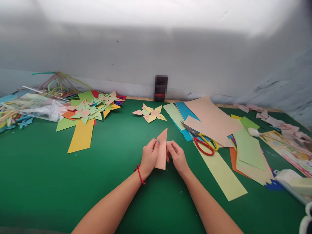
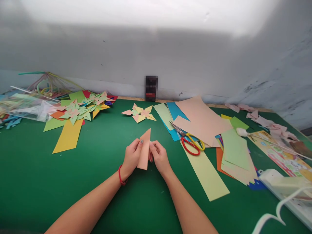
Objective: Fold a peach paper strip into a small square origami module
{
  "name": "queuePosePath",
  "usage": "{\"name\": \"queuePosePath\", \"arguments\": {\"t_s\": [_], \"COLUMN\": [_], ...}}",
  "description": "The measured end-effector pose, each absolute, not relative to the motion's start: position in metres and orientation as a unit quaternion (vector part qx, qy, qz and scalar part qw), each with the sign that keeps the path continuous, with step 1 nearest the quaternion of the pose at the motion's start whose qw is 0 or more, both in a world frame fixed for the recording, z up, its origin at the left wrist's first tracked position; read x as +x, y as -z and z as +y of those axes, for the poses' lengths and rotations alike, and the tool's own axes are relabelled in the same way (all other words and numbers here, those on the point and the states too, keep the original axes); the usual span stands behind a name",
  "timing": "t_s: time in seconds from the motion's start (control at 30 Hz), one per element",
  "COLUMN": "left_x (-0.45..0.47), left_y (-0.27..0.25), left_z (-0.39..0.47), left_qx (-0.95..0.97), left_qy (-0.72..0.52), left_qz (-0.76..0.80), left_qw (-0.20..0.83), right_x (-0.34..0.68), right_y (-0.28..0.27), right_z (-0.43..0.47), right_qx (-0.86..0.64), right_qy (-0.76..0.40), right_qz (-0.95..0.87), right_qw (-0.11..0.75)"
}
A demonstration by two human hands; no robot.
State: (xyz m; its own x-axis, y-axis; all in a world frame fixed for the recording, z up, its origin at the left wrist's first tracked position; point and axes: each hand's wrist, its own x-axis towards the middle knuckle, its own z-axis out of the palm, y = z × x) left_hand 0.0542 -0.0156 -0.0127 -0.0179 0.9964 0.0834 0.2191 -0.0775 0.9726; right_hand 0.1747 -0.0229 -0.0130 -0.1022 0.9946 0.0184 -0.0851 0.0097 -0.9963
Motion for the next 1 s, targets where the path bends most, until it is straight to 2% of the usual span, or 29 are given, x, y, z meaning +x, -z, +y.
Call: {"name": "queuePosePath", "arguments": {"t_s": [0.23, 1.0], "left_x": [0.0526, 0.0539], "left_y": [0.0105, 0.0094], "left_z": [-0.0151, -0.0167], "left_qx": [0.560, 0.594], "left_qy": [-0.480, -0.457], "left_qz": [0.537, 0.527], "left_qw": [0.409, 0.401], "right_x": [0.1757, 0.1701], "right_y": [0.0132, 0.0153], "right_z": [-0.0256, -0.0290], "right_qx": [-0.436, -0.487], "right_qy": [-0.550, -0.514], "right_qz": [-0.546, -0.519], "right_qw": [0.458, 0.479]}}
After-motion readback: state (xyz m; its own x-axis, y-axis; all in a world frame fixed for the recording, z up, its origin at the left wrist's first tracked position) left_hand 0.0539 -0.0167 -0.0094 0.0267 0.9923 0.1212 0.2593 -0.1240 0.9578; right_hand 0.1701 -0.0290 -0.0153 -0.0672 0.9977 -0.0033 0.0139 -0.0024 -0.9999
